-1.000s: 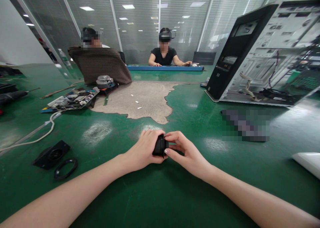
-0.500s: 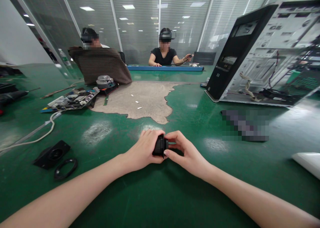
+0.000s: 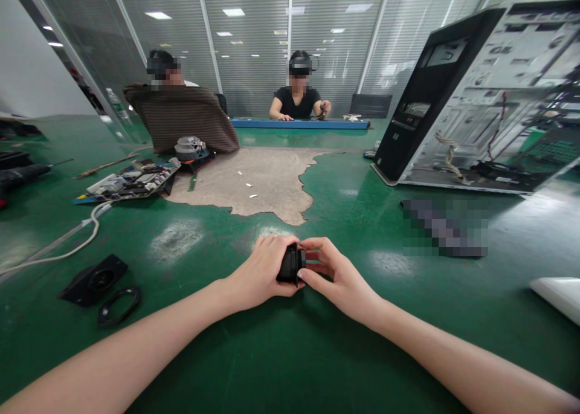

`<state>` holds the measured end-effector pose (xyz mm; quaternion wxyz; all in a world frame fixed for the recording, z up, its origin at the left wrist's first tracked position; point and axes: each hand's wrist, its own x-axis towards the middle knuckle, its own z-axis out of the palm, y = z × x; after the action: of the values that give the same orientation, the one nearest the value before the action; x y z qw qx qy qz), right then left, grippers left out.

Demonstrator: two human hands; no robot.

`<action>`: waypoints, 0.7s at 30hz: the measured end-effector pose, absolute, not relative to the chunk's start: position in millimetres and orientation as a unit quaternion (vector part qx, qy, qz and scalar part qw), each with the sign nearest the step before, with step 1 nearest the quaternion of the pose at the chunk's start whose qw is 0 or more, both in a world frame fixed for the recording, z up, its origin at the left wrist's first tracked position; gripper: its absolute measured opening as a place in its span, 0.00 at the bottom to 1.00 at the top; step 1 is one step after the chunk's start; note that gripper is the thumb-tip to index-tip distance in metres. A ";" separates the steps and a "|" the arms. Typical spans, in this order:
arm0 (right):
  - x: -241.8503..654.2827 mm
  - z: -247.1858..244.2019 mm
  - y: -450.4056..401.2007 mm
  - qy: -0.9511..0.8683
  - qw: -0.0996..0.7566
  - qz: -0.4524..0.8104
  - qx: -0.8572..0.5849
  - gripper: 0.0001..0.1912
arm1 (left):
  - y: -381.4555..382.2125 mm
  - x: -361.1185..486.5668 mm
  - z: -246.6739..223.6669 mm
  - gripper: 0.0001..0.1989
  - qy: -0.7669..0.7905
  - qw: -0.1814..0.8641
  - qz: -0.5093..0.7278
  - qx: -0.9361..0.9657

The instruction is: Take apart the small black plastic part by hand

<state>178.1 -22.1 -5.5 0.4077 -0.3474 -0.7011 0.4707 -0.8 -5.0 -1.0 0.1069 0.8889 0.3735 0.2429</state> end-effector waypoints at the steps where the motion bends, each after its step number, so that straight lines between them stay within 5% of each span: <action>1: 178.1 -5.4 -22.4 -0.702 0.406 0.471 -0.346 0.15 | -5.0 -0.9 -0.9 0.28 0.373 0.106 0.244 0.889; 12: 178.7 -6.5 -22.4 -0.719 0.423 0.443 -0.329 0.10 | -4.5 -0.3 -1.3 0.29 0.373 0.100 0.243 0.890; 21: 177.4 -5.2 -22.8 -0.724 0.408 0.441 -0.338 0.16 | -3.9 -0.6 -1.3 0.29 0.373 0.106 0.241 0.890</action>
<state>177.4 -22.8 -5.2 0.4080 -0.3377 -0.7245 0.4411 -0.6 -3.9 -1.3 0.1064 0.8898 0.3726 0.2409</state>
